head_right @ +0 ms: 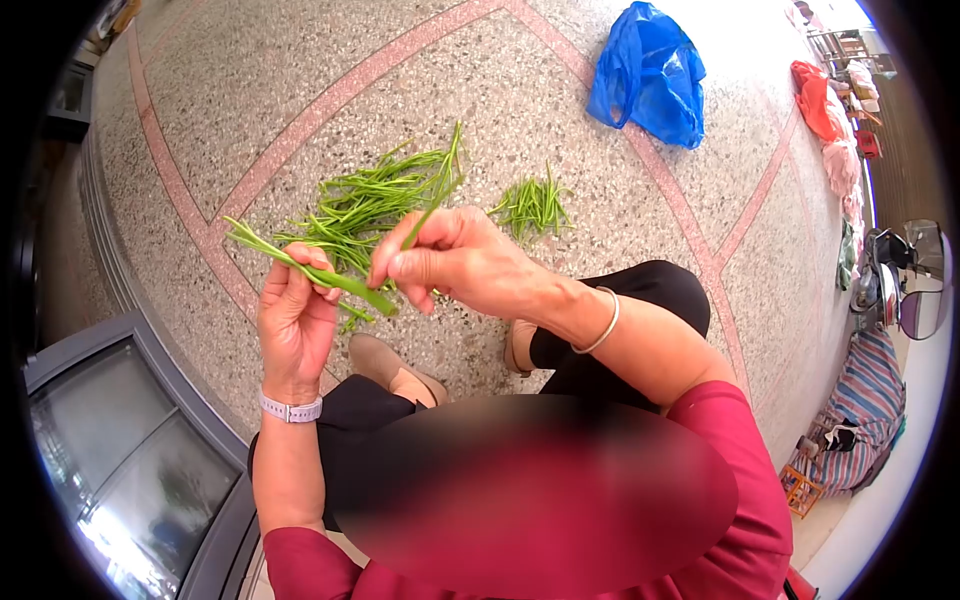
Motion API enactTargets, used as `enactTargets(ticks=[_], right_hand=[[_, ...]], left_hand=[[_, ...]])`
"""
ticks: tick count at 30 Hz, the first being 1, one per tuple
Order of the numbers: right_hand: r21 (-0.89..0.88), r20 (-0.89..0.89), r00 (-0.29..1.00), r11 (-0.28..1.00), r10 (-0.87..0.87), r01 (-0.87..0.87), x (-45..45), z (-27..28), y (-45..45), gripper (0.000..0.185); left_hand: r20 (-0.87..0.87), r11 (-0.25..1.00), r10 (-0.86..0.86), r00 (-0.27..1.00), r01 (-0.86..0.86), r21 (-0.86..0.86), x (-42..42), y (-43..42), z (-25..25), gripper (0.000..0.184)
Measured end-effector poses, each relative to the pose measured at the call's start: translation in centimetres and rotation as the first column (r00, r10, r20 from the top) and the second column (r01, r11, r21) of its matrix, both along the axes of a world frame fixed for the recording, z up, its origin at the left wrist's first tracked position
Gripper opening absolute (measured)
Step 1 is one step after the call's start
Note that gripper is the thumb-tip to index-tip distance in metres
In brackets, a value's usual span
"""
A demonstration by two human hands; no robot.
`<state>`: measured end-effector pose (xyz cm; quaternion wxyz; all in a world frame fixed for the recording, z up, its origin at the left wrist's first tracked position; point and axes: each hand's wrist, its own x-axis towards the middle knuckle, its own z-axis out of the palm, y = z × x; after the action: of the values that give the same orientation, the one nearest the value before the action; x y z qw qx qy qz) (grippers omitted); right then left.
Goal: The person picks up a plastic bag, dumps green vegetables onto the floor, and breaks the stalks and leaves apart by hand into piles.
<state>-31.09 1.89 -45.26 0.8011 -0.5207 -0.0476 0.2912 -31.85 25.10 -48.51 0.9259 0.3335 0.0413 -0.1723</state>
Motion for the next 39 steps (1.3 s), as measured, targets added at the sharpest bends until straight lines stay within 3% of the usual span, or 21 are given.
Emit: enactTargets(ticks=[4,7,9,10,12,13,14,16,18,19,22,26,29,32,33,35,36,37,38,39], right_hand=[[-0.073,0.335,0.934,0.991,0.126,-0.108,-0.3,1.9,-0.1,0.005],[-0.213,0.587,0.775,0.968,0.234,-0.131,-1.2,2.1,0.1,0.004],[-0.162,0.625,0.720,0.953,0.300,-0.257,-2.3,2.1,0.3,0.005],[-0.138,0.646,0.688,0.938,0.329,-0.319,-3.1,2.2,0.4,0.006],[-0.100,0.500,0.707,0.844,0.500,-0.526,-5.5,2.0,0.7,0.005],[-0.105,0.479,0.730,0.857,0.488,-0.504,-5.7,1.1,0.9,0.006],[-0.198,0.597,0.703,0.920,0.387,-0.339,-5.1,0.2,0.7,0.007],[-0.324,0.348,0.902,0.936,0.256,-0.140,-3.1,0.4,0.8,0.018],[-0.483,0.150,0.964,0.867,0.218,-0.121,-1.0,1.6,1.4,0.027],[-0.557,0.053,0.985,0.823,0.163,-0.106,-0.5,2.0,1.7,0.032],[-0.595,0.168,0.975,0.803,0.143,-0.015,-0.5,0.3,2.6,0.038],[-0.570,0.068,0.990,0.819,0.120,-0.061,-0.3,-0.3,2.9,0.028],[-0.459,-0.032,0.999,0.888,0.018,-0.031,-0.4,0.0,2.9,0.020],[-0.199,0.086,0.982,0.963,-0.166,0.180,-0.9,-1.5,3.6,0.016],[-0.266,0.329,0.941,0.950,-0.072,0.166,-1.3,-2.0,3.6,0.017],[-0.392,0.714,0.680,0.900,0.168,0.190,-2.3,-2.5,3.4,0.019],[-0.792,0.569,0.455,0.605,0.685,0.080,-2.7,0.9,3.1,0.020],[-0.435,0.707,0.560,0.890,0.431,-0.135,-4.3,0.3,3.7,0.020],[-0.238,0.739,0.551,0.915,0.388,-0.326,-6.0,0.4,4.3,0.019],[-0.206,0.721,0.572,0.909,0.392,-0.363,-6.5,0.6,4.5,0.017]], left_hand=[[0.035,0.998,0.036,0.999,-0.038,0.053,-0.3,0.1,0.2,0.017],[0.019,0.999,0.048,0.999,-0.049,0.023,-0.7,0.2,0.0,0.017],[-0.019,0.995,0.064,0.998,-0.065,-0.080,-0.8,0.3,-0.2,0.017],[-0.018,0.984,0.162,0.987,-0.163,-0.077,0.0,2.1,-0.9,0.017],[-0.010,0.927,0.368,0.930,-0.368,-0.068,2.4,6.5,-1.1,0.016],[0.008,0.943,0.329,0.944,-0.329,0.058,2.1,6.3,-0.8,0.016],[0.016,0.944,0.275,0.961,-0.273,0.184,1.4,5.7,-0.2,0.016],[-0.002,0.919,0.143,0.990,-0.133,0.370,0.2,3.2,0.6,0.015],[-0.044,0.872,-0.013,0.999,0.033,0.488,-0.5,0.8,0.5,0.015],[-0.034,0.872,-0.056,0.998,0.066,0.485,-0.5,0.3,0.1,0.016],[-0.037,0.871,-0.134,0.990,0.135,0.473,-1.0,-1.0,-0.5,0.018],[-0.087,0.893,-0.112,0.990,0.139,0.427,-1.2,-1.4,-0.7,0.020],[-0.135,0.945,-0.080,0.988,0.118,0.305,-1.0,-1.5,-0.9,0.015],[-0.201,0.978,-0.031,0.979,0.072,0.198,-0.7,-1.4,-0.9,0.010],[-0.215,0.979,-0.035,0.976,0.077,0.190,-0.6,-1.4,-0.8,0.009],[-0.228,0.979,-0.020,0.973,0.065,0.191,-0.5,-0.9,-1.4,0.009],[-0.228,0.979,-0.001,0.974,0.048,0.200,-0.4,-0.2,-2.5,0.009],[-0.228,0.977,0.020,0.973,0.029,0.210,-0.2,0.3,-3.0,0.009],[-0.219,0.967,0.061,0.974,-0.003,0.256,0.0,0.9,-2.8,0.010],[-0.204,0.954,0.098,0.974,-0.033,0.299,0.6,1.4,-2.3,0.010]])
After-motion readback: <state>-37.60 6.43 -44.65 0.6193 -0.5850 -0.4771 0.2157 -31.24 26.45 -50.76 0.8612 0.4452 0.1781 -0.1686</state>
